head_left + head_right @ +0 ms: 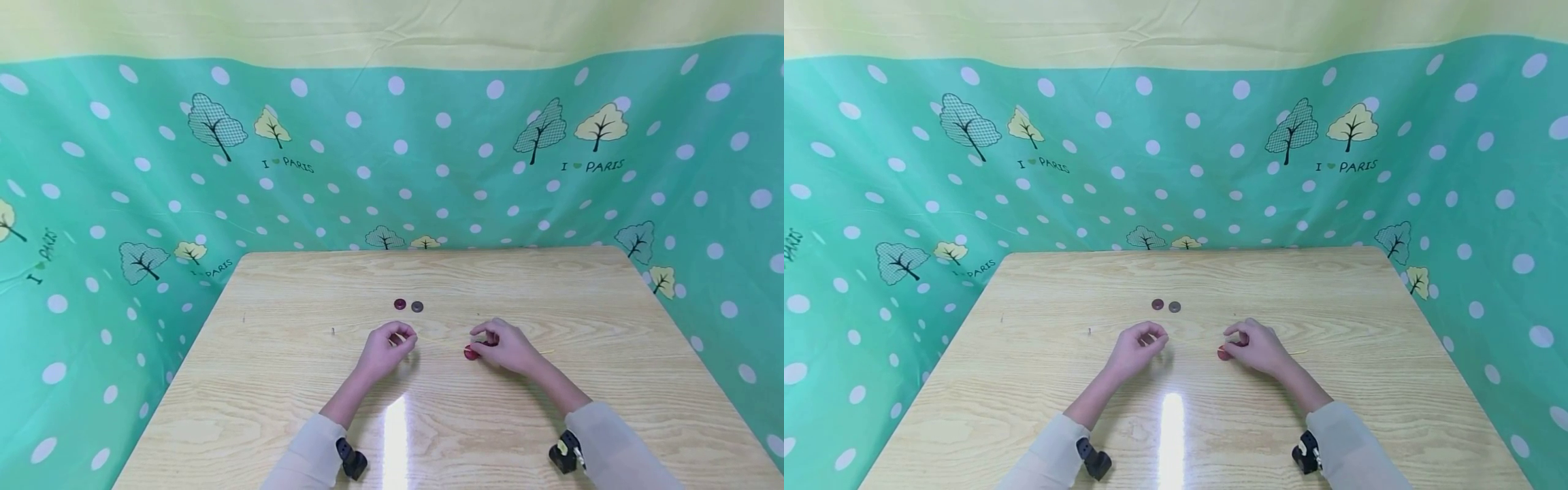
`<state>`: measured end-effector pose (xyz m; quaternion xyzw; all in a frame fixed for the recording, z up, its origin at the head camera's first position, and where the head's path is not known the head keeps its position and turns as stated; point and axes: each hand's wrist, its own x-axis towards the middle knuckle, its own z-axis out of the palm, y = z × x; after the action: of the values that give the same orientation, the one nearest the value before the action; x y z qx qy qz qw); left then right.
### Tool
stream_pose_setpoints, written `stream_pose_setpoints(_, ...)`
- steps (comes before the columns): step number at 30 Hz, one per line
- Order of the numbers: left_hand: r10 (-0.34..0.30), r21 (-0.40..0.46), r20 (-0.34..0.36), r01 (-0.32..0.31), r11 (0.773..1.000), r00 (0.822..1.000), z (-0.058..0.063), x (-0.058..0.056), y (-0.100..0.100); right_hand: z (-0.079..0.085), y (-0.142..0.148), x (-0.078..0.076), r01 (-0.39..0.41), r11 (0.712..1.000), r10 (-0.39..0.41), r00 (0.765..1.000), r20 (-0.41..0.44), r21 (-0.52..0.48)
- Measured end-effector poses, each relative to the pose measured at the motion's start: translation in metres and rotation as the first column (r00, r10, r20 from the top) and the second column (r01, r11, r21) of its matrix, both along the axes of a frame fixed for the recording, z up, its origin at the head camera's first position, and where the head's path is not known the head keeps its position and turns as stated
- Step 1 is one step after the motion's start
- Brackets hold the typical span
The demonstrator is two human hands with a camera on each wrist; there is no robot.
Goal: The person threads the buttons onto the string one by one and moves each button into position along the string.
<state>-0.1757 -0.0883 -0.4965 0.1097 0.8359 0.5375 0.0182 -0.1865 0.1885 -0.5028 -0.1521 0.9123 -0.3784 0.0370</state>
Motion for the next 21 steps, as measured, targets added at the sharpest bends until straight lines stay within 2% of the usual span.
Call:
stream_pose_setpoints(4, 0.003, 0.009, -0.001, -0.003, 1.0, 1.0, 0.001, 0.0, 0.0, 0.002, -0.003, 0.0, 0.005, 0.998, -0.004, 1.0, 0.027, -0.056)
stream_pose_setpoints(13, 0.001, 0.017, -0.002, -0.001, 1.0, 1.0, 0.002, 0.0, 0.002, 0.009, -0.015, -0.001, -0.02, 0.988, 0.023, 1.0, 0.017, -0.151)
stream_pose_setpoints(21, -0.003, 0.025, -0.002, 0.003, 1.0, 1.0, 0.003, 0.0, 0.003, 0.014, -0.028, 0.0, -0.04, 0.983, 0.043, 0.999, 0.012, -0.181)
